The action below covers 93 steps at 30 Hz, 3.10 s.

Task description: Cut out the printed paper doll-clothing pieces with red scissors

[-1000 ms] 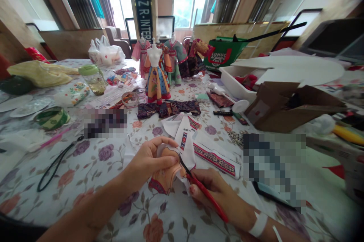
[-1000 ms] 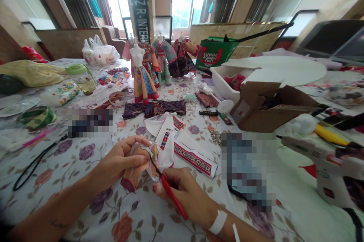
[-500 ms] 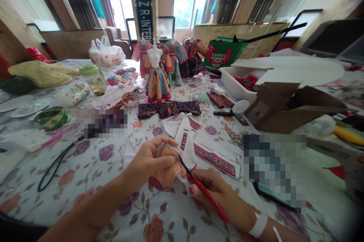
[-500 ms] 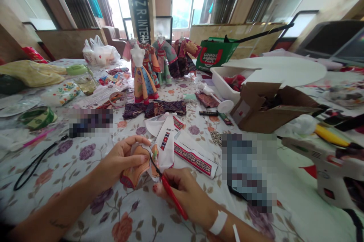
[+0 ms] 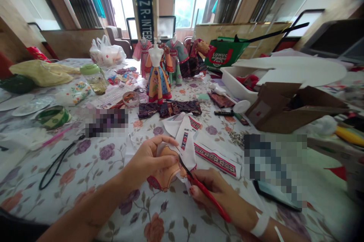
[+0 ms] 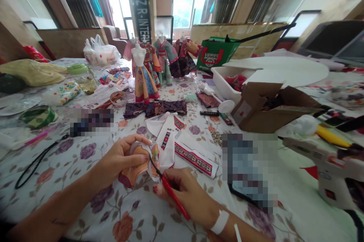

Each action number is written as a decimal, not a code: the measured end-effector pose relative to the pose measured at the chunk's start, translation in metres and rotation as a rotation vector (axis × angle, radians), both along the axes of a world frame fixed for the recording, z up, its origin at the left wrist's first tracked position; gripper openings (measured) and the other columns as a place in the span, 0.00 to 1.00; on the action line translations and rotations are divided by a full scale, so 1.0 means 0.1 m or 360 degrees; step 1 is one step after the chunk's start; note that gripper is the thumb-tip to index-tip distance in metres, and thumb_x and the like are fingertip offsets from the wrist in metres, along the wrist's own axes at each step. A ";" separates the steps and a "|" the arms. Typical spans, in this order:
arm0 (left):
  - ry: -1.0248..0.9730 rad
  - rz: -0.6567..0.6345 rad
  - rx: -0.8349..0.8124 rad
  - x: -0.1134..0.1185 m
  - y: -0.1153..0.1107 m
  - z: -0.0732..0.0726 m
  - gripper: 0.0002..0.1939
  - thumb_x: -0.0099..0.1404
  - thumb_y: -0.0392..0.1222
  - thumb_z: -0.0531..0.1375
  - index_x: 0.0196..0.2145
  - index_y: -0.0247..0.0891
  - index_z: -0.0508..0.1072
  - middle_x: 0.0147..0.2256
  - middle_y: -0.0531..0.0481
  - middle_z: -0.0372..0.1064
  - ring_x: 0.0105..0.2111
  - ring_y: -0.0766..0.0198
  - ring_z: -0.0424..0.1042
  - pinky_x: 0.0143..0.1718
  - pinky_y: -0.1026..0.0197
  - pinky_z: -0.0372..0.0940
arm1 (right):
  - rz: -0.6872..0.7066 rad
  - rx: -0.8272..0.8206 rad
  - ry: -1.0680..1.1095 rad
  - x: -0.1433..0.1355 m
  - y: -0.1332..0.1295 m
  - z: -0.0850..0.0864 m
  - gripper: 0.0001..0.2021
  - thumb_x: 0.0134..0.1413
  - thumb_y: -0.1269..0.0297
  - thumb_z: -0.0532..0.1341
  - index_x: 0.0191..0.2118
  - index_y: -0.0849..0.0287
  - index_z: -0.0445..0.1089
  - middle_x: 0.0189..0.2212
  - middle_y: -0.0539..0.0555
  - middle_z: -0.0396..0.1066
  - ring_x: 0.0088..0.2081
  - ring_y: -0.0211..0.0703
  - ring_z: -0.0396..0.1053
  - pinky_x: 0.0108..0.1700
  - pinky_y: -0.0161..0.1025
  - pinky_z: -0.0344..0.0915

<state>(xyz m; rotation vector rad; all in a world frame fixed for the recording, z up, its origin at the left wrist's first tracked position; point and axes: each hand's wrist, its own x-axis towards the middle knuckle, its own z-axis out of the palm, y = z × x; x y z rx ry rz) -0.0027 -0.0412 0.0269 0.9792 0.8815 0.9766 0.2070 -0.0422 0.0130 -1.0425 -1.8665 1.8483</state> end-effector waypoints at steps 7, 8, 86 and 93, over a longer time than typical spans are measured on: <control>-0.0025 -0.0009 -0.0003 0.00 0.00 0.00 0.19 0.54 0.38 0.66 0.44 0.37 0.68 0.28 0.51 0.72 0.25 0.68 0.70 0.26 0.69 0.61 | 0.0002 -0.0011 0.0019 -0.01 0.01 -0.01 0.25 0.49 0.40 0.58 0.24 0.62 0.60 0.16 0.44 0.52 0.19 0.29 0.47 0.19 0.30 0.41; -0.0028 -0.0008 -0.0009 0.00 0.00 0.00 0.19 0.54 0.38 0.66 0.44 0.36 0.68 0.28 0.51 0.72 0.25 0.68 0.70 0.26 0.69 0.61 | 0.0001 -0.0005 0.0019 -0.01 0.01 -0.01 0.25 0.49 0.40 0.57 0.24 0.62 0.60 0.16 0.44 0.52 0.19 0.29 0.47 0.19 0.30 0.42; -0.0179 -0.0020 -0.0080 0.03 -0.02 -0.04 0.21 0.54 0.35 0.67 0.45 0.36 0.66 0.27 0.50 0.74 0.24 0.66 0.72 0.25 0.68 0.64 | -0.0011 0.0063 0.0019 -0.01 0.00 -0.05 0.24 0.52 0.42 0.56 0.23 0.61 0.59 0.17 0.44 0.51 0.21 0.30 0.47 0.21 0.32 0.42; -0.0121 -0.0054 -0.0076 -0.01 0.00 -0.01 0.22 0.54 0.35 0.67 0.46 0.36 0.66 0.28 0.49 0.73 0.25 0.66 0.72 0.26 0.68 0.62 | -0.0004 -0.0031 0.0073 -0.01 0.00 0.00 0.24 0.49 0.41 0.58 0.23 0.61 0.59 0.16 0.44 0.52 0.19 0.29 0.47 0.19 0.30 0.42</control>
